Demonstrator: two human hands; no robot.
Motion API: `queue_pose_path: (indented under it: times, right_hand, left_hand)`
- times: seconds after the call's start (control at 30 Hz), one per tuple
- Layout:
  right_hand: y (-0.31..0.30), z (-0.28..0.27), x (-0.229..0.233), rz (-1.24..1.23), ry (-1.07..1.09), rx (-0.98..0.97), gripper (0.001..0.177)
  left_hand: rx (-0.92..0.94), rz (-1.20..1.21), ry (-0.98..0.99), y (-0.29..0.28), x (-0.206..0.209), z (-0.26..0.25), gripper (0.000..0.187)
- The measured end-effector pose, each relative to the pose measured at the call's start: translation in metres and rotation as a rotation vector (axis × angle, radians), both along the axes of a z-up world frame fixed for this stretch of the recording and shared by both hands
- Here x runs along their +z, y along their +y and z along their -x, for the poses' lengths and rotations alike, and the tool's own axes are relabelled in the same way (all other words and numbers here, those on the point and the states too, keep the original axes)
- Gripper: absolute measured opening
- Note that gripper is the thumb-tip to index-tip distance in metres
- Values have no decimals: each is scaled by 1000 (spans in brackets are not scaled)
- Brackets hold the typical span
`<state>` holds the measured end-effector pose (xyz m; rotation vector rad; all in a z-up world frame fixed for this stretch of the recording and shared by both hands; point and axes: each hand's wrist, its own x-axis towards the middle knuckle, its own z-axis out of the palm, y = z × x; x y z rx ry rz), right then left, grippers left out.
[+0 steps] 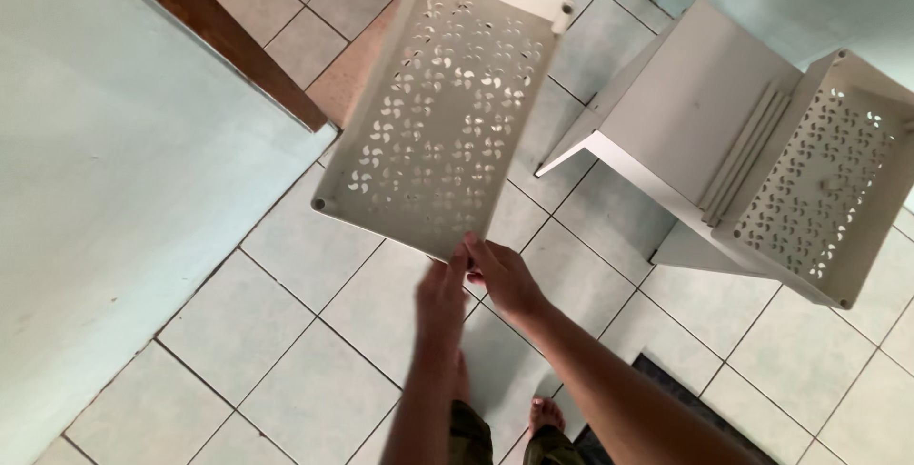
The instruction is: The person assembles a white plastic three-tiered storage rack by inserting white support poles into the corners of perforated trays. They stack the trays vertically, securing each level with the poles to form a stable unit.
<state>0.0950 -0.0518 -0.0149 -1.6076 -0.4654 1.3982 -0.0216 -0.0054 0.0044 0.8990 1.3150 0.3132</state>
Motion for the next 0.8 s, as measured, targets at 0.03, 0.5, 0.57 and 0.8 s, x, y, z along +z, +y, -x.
queue_pose_path:
  times: [0.03,0.5,0.57,0.8]
  right_hand:
    - [-3,1,0,-2,20,-3,71]
    - [1,14,-47,-143,-36,-57,64]
    - [4,15,-48,-146,-12,-91,59]
    - [-35,-18,-46,-76,47,172,41]
  left_hand:
    - [29,51,-31,-4,3,-2,63]
    - [91,-290,-107,-15,-22,-5,71]
    - [97,-189,-88,-11,-25,-7,70]
    - [152,260,-17,-35,26,-16,61]
